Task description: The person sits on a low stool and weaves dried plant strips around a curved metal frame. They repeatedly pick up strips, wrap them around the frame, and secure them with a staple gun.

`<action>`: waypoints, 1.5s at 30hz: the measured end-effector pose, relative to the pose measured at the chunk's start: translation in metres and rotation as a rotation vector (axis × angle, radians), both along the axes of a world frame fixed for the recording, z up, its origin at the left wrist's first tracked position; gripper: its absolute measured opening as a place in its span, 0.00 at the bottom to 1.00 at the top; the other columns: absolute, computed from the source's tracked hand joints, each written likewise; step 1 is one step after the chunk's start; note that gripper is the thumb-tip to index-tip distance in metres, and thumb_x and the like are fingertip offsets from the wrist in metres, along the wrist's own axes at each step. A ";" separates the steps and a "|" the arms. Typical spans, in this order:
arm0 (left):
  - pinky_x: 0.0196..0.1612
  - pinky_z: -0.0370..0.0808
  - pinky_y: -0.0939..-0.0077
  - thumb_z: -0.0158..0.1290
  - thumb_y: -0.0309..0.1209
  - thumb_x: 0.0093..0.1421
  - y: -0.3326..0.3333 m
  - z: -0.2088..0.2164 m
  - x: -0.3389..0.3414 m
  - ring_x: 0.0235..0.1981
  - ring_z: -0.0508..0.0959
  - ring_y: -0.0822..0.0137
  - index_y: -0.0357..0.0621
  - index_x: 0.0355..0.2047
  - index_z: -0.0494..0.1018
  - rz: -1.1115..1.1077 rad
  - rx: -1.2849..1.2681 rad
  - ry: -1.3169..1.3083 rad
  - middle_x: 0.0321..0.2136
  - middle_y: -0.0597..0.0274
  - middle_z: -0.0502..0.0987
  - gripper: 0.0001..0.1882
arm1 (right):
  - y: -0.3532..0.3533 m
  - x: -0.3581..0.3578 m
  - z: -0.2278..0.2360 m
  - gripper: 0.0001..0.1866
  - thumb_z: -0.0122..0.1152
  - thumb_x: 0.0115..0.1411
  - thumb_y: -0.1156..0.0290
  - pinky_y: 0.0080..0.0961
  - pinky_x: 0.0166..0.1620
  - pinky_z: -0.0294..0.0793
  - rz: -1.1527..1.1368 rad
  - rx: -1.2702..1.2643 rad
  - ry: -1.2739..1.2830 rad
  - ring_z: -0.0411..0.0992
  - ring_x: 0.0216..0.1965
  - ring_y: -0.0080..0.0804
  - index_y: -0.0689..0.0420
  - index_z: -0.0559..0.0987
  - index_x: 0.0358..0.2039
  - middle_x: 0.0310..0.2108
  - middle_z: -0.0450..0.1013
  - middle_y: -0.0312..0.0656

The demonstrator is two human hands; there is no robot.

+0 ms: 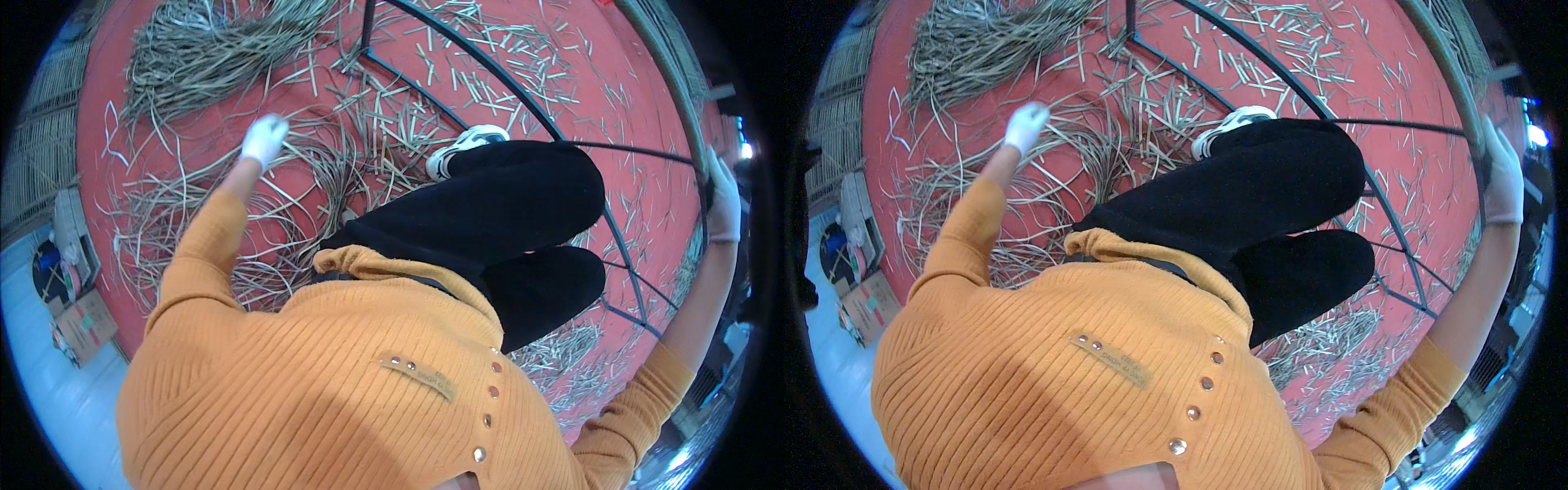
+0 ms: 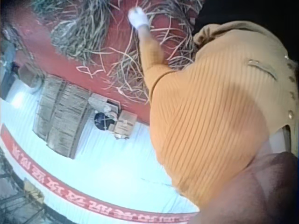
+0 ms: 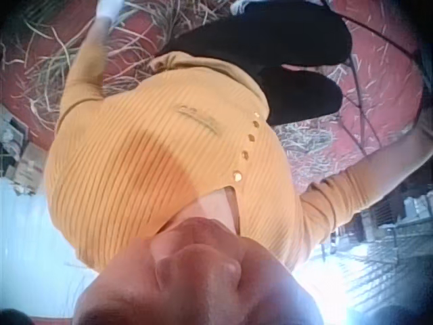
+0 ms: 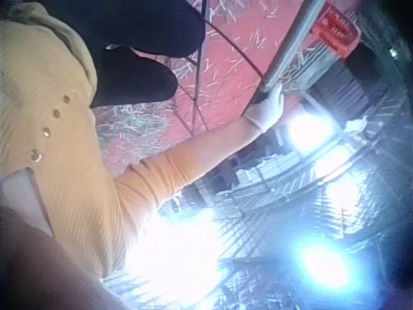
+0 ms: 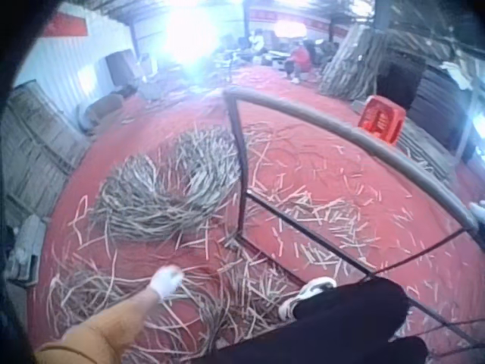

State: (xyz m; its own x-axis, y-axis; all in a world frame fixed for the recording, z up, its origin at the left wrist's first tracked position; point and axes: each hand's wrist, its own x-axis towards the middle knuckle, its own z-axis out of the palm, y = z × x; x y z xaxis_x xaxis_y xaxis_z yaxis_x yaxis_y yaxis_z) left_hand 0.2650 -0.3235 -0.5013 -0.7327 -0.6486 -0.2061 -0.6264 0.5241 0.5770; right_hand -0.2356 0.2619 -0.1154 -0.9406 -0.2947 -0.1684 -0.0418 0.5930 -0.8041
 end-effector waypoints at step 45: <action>0.31 0.76 0.63 0.62 0.30 0.58 0.038 0.040 0.174 0.23 0.77 0.63 0.40 0.35 0.78 -0.073 0.989 -1.000 0.23 0.61 0.77 0.08 | 0.019 -0.068 -0.029 0.21 0.56 0.73 0.60 0.18 0.56 0.74 0.146 -0.231 -0.015 0.76 0.52 0.20 0.56 0.77 0.61 0.54 0.77 0.37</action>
State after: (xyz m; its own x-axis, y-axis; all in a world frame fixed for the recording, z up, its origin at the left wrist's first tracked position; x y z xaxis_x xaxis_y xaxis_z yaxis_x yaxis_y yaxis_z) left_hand 0.4388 -0.2853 -0.4612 -0.0330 0.1008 -0.9944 -0.9744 0.2181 0.0545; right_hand -0.3035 0.2813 -0.1445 -0.8833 -0.4591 -0.0948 -0.0999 0.3819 -0.9188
